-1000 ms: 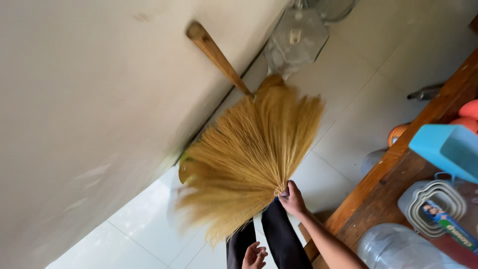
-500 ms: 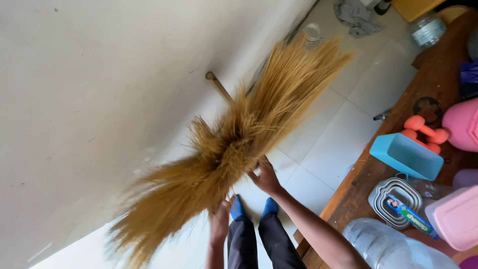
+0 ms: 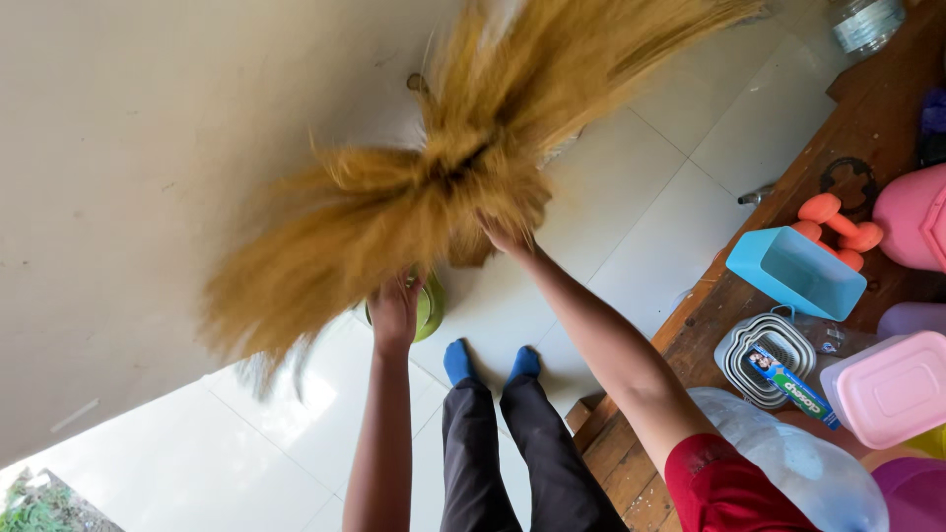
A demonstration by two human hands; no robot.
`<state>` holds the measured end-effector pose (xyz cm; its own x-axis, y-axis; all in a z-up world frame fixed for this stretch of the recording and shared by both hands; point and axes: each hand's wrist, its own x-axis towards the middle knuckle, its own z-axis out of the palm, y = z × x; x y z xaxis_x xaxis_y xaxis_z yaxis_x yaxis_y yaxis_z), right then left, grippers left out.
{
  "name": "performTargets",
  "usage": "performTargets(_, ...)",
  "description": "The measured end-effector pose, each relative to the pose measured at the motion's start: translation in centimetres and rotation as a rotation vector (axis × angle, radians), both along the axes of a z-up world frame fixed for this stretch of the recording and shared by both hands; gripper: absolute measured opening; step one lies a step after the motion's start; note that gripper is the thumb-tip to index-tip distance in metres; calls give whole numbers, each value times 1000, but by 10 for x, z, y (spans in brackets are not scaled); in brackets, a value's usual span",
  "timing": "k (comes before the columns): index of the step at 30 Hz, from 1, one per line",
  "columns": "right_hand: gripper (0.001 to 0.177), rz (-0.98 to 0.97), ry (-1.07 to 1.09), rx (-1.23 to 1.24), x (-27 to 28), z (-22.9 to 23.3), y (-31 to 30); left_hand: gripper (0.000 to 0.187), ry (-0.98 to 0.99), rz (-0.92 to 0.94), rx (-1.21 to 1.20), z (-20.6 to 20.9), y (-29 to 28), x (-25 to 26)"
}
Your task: The person sweeps the tiled floor of a hallway and a room using a broom, then moves to a kitchen area and handles a squeegee.
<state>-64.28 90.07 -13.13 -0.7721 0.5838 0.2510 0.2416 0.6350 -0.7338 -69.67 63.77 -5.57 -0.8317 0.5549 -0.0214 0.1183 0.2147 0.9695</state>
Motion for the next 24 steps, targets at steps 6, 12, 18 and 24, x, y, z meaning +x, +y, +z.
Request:
performTargets(6, 45, 47, 108, -336, -9, 40, 1, 51, -704, 240, 699, 60, 29, -15)
performTargets(12, 50, 56, 151, -480, -11, 41, -7, 54, -737, 263, 656, 68, 36, -21)
performTargets(18, 38, 75, 111, -429, -13, 36, -11, 51, -777, 276, 456, 70, 21, -27)
performTargets(24, 34, 66, 91, -361, -22, 36, -14, 38, -713, 336, 439, 55, 7, -20)
